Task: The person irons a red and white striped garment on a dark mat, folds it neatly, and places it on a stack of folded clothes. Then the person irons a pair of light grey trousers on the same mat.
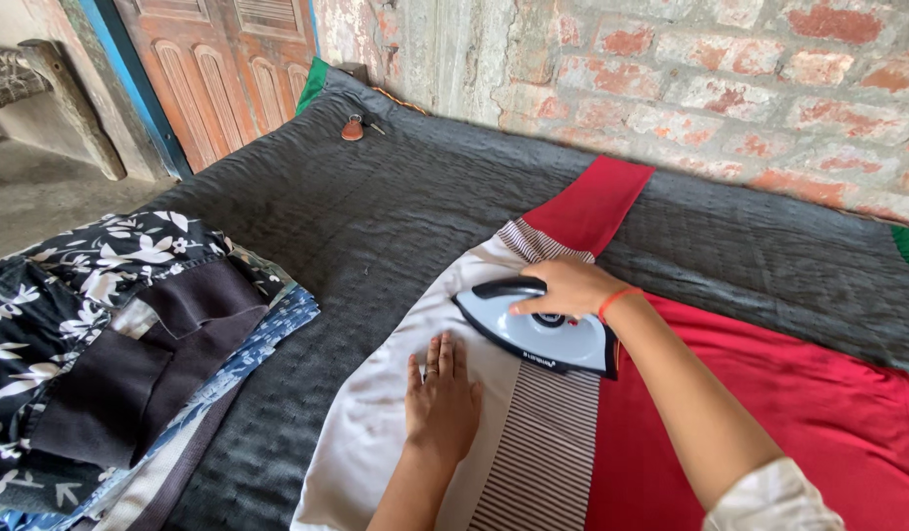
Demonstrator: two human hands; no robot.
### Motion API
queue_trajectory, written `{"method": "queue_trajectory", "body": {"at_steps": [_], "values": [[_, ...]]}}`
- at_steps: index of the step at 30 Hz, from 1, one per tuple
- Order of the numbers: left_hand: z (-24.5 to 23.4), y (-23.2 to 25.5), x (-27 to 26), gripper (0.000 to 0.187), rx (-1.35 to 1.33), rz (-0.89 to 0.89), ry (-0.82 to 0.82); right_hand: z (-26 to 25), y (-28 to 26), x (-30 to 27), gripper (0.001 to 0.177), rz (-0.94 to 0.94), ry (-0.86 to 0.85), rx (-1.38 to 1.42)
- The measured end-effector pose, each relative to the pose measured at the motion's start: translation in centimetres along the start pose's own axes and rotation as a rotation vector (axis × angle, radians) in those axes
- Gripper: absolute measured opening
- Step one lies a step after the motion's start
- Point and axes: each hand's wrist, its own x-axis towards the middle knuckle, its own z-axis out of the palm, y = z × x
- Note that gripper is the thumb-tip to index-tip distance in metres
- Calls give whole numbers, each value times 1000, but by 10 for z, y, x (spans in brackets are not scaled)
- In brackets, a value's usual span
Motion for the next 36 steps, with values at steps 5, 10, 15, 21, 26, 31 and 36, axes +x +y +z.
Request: {"method": "queue_trajectory", "body": {"at_steps": [5, 10, 15, 21, 26, 31, 36], "values": [[-1, 6, 1, 71, 8, -6, -23, 4, -5, 15, 52, -26, 136, -103], [-9, 6, -3, 70, 72, 14, -49, -4, -23, 36, 47, 181, 47, 18], [-11, 6, -4, 70, 51, 4, -67, 0, -6, 5, 47, 105, 128, -68], [-6, 11, 0, 70, 48, -20, -72, -6, 24, -14, 48, 311, 46, -49], [-10, 10, -2, 70, 66, -12, -69, -10, 24, 3, 51, 283, 133, -41], [-15, 7, -4, 70, 53, -3, -56, -3, 32, -25, 55, 290, 75, -57], [-12, 9, -4, 70, 106, 1, -70, 8, 59, -97, 54, 263, 124, -123]]}}
